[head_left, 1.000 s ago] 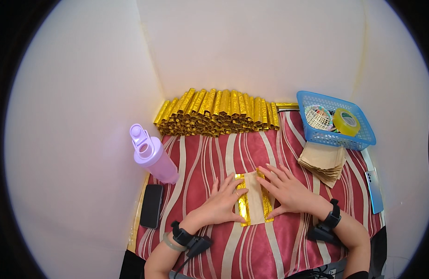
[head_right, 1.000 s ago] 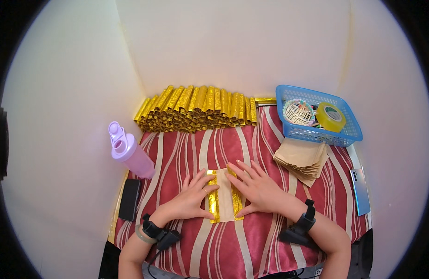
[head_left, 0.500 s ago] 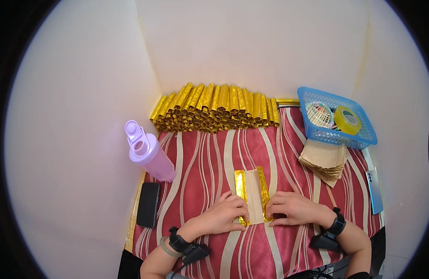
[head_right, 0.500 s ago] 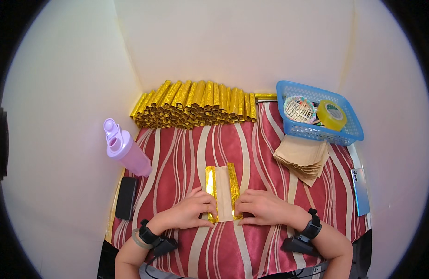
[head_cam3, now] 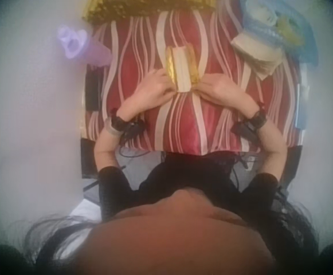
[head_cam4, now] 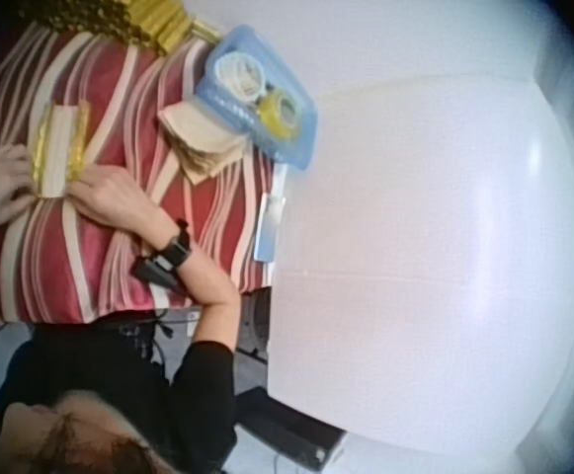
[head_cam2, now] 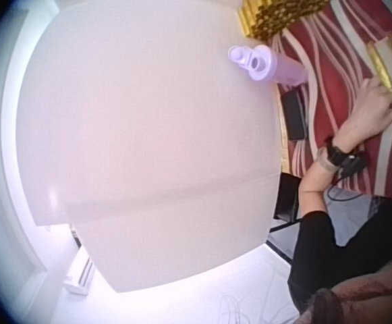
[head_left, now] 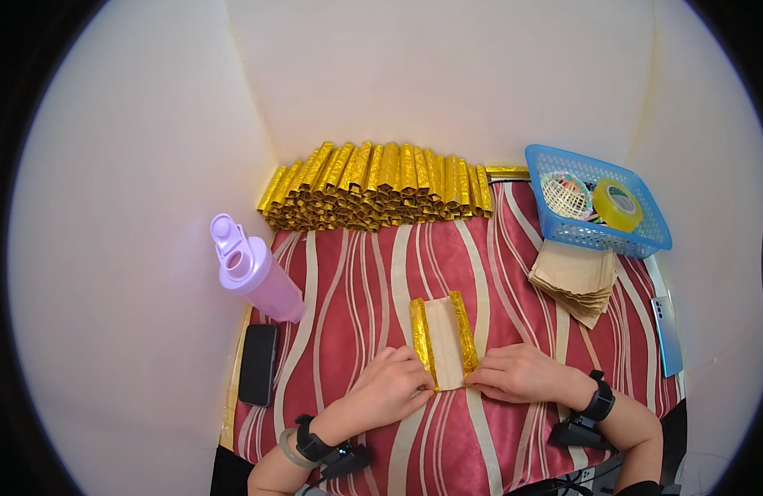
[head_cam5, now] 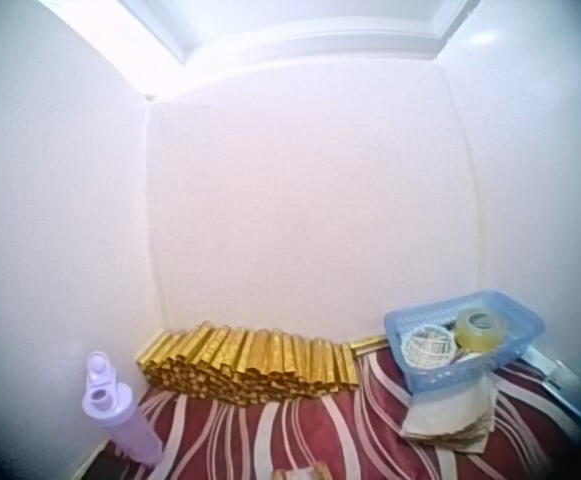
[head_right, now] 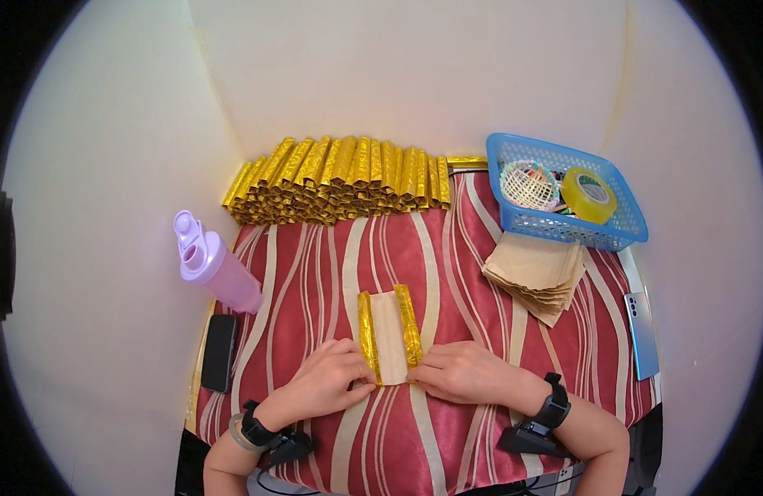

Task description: Folding gold and beige sheets of paper into rectangular packets.

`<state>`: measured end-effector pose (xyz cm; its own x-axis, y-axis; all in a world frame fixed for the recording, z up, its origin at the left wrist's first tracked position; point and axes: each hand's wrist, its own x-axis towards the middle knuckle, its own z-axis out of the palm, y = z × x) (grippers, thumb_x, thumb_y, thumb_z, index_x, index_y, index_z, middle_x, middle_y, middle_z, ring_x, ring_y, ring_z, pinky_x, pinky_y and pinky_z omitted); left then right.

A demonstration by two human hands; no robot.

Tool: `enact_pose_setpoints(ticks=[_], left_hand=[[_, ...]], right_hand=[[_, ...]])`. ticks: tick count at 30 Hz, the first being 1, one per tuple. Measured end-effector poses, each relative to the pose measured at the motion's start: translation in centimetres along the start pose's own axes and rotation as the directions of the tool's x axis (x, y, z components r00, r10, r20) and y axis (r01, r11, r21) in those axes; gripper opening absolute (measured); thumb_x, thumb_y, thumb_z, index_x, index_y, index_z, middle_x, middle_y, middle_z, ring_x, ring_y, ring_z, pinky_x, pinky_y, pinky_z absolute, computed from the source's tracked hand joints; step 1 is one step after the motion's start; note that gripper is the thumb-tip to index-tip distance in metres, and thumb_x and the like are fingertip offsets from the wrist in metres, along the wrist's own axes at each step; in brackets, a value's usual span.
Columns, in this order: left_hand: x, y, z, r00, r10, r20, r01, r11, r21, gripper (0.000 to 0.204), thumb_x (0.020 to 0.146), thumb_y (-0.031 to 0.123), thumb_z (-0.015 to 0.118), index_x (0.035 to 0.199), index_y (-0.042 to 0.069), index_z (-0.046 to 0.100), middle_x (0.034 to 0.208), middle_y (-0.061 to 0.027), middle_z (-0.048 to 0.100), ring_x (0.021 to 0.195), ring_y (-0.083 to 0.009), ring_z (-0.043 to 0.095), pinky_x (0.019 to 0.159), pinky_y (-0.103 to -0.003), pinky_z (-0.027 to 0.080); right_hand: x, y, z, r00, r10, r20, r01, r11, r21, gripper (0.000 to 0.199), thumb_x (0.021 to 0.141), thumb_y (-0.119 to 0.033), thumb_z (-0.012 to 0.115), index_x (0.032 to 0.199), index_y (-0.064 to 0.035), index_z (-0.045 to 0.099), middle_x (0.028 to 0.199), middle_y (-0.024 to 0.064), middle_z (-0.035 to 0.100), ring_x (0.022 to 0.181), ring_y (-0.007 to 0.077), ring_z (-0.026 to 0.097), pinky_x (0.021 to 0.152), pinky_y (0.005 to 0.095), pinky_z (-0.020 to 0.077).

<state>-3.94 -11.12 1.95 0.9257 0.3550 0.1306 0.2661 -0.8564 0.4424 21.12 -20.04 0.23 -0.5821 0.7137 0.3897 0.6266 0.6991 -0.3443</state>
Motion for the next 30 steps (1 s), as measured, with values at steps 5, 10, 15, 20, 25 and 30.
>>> enact_pose_setpoints(ticks=[5, 10, 15, 20, 25, 30], left_hand=[[0.0, -0.3, 0.2, 0.99, -0.14, 0.018, 0.141, 0.983, -0.113, 0.015, 0.081, 0.016, 0.072, 0.092, 0.009, 0.064, 0.085, -0.0036, 0.062, 0.091, -0.0232, 0.055, 0.081, -0.037, 0.042], [0.0, -0.2, 0.3, 0.993, -0.113, 0.025, 0.115, 0.988, -0.106, 0.013, 0.082, 0.014, 0.07, 0.092, 0.009, 0.064, 0.085, -0.0027, 0.062, 0.092, -0.0228, 0.055, 0.082, -0.037, 0.042], [-0.1, -1.3, 0.8, 0.99, -0.092, -0.103, 0.089, 0.995, -0.041, 0.009, 0.081, 0.014, 0.072, 0.089, 0.012, 0.069, 0.085, -0.0015, 0.062, 0.091, -0.0225, 0.055, 0.082, -0.036, 0.043], [0.1, -3.2, 1.2, 0.957, -0.027, -0.29, 0.05, 0.996, 0.071, 0.007, 0.078, 0.013, 0.074, 0.085, 0.013, 0.073, 0.089, -0.0018, 0.06, 0.091, -0.0229, 0.056, 0.078, -0.036, 0.045], [0.4, -1.8, -0.1, 0.97, 0.065, -0.234, 0.002, 0.961, 0.275, 0.01, 0.076, 0.016, 0.074, 0.085, 0.012, 0.075, 0.091, -0.0025, 0.059, 0.092, -0.0226, 0.055, 0.079, -0.037, 0.045], [0.2, 0.0, 0.0, 0.977, 0.022, -0.211, 0.066, 0.913, 0.402, 0.021, 0.079, 0.025, 0.072, 0.088, 0.006, 0.073, 0.094, -0.0061, 0.057, 0.098, -0.024, 0.053, 0.083, -0.04, 0.041]], right_hand=[[0.0, 0.2, 0.2, 0.997, 0.062, 0.055, -0.064, 0.997, 0.041, 0.019, 0.082, -0.01, 0.067, 0.1, -0.0065, 0.063, 0.084, 0.0049, 0.06, 0.08, 0.0236, 0.063, 0.068, 0.0345, 0.0527], [-0.2, 0.7, -0.1, 0.996, 0.055, 0.075, -0.065, 0.987, 0.146, 0.017, 0.082, -0.009, 0.067, 0.099, -0.0067, 0.065, 0.091, 0.0061, 0.061, 0.088, 0.0232, 0.062, 0.076, 0.0351, 0.0526], [-0.3, 0.9, -0.6, 0.996, -0.001, 0.085, -0.011, 0.991, 0.131, 0.019, 0.082, -0.012, 0.068, 0.1, -0.0064, 0.07, 0.098, 0.0059, 0.062, 0.091, 0.0228, 0.061, 0.08, 0.0342, 0.0518], [0.7, -0.5, -0.9, 0.998, -0.043, 0.045, 0.045, 0.998, -0.038, 0.031, 0.084, -0.025, 0.069, 0.106, -0.0033, 0.07, 0.103, 0.007, 0.064, 0.098, 0.0238, 0.061, 0.086, 0.0348, 0.0492], [0.4, -0.5, -0.9, 0.994, -0.034, 0.103, 0.033, 0.999, 0.015, 0.039, 0.086, -0.033, 0.068, 0.108, -0.0007, 0.069, 0.106, 0.0094, 0.065, 0.102, 0.0251, 0.061, 0.09, 0.0367, 0.0476], [0.7, -1.1, -0.2, 0.987, -0.11, 0.114, 0.099, 0.99, 0.101, 0.048, 0.088, -0.041, 0.067, 0.114, -0.0004, 0.066, 0.114, 0.0124, 0.065, 0.109, 0.0268, 0.06, 0.095, 0.0374, 0.0463]])
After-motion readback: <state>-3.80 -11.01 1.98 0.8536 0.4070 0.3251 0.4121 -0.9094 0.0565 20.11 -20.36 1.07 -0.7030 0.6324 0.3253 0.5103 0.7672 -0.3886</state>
